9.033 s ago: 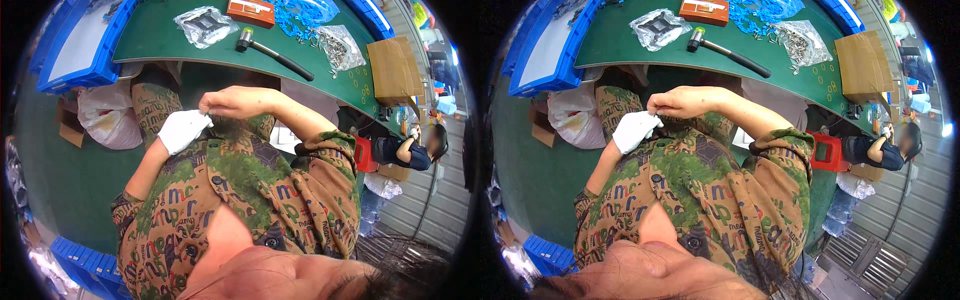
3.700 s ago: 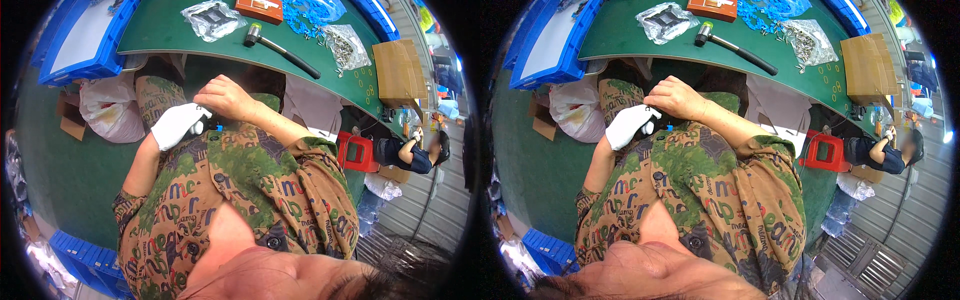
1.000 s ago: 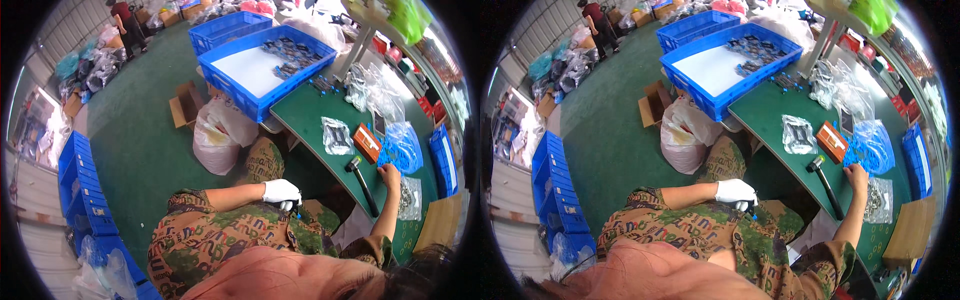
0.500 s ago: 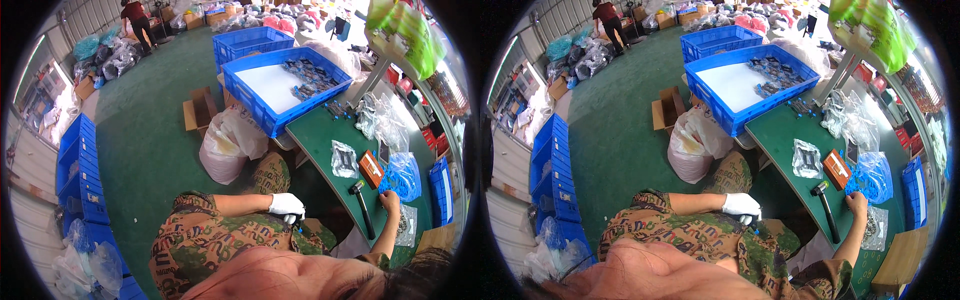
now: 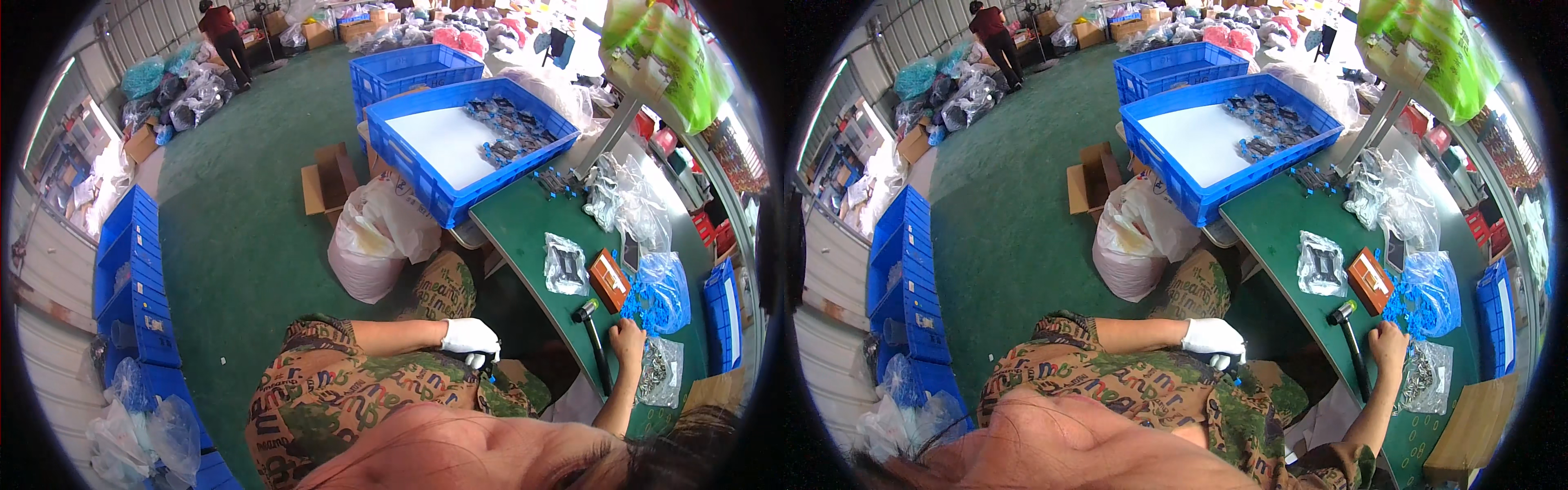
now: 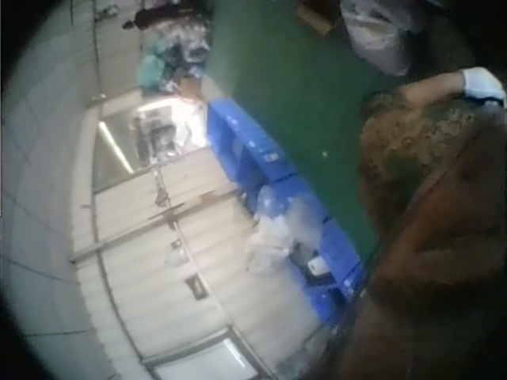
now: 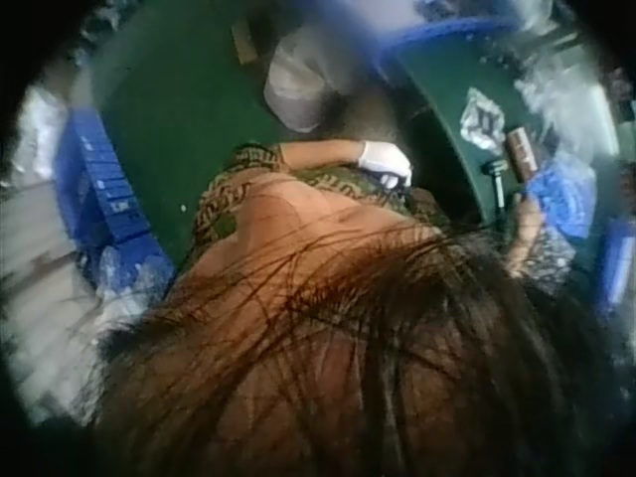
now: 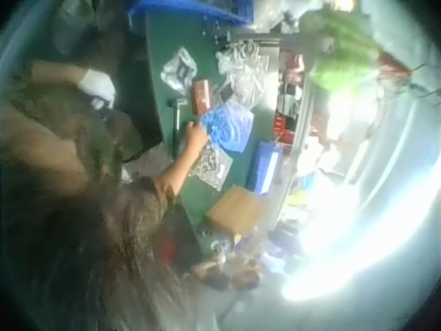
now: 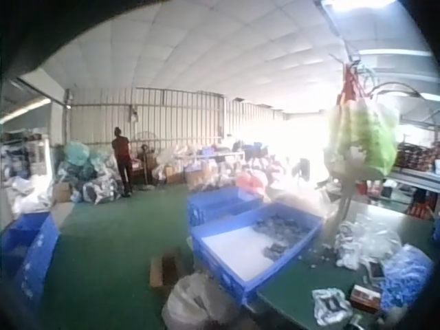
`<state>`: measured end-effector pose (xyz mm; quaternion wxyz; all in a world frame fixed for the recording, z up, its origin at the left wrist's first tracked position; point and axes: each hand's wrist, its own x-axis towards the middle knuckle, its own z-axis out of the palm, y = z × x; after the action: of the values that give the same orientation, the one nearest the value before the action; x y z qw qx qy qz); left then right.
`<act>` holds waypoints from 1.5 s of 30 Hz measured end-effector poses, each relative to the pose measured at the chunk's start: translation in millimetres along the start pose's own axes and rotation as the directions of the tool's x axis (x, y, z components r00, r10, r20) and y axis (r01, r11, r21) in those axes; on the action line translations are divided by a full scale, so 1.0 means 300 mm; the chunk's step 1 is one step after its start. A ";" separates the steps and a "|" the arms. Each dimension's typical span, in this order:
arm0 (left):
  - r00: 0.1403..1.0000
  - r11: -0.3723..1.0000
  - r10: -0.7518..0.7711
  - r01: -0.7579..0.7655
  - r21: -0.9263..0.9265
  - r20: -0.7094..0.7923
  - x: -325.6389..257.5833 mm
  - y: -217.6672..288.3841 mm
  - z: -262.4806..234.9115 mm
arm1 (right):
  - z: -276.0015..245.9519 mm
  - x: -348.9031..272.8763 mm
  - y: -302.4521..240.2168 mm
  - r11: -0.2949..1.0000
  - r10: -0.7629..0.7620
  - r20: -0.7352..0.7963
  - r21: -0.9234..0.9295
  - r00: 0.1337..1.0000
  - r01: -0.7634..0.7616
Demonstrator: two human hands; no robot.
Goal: The person assembles small hardware components at a green workbench. They pick up black plastic parts and blue plastic pieces, then use a hammer to tap them together. The person repeatedly handles the components, occasionally placing finished units into a blue bin or a plastic bag.
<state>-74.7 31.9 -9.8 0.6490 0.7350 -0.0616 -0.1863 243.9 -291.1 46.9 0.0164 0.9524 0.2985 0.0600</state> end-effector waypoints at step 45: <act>0.999 0.999 -0.045 0.045 -0.006 -0.003 0.179 -0.038 0.075 | -0.028 -0.216 -0.478 0.569 -0.713 0.212 0.732 0.668 0.375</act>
<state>-35.0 -5.2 -33.4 0.6471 0.7345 -0.0435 -0.1999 108.8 -210.4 38.9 -0.2115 0.7338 0.5747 -0.2942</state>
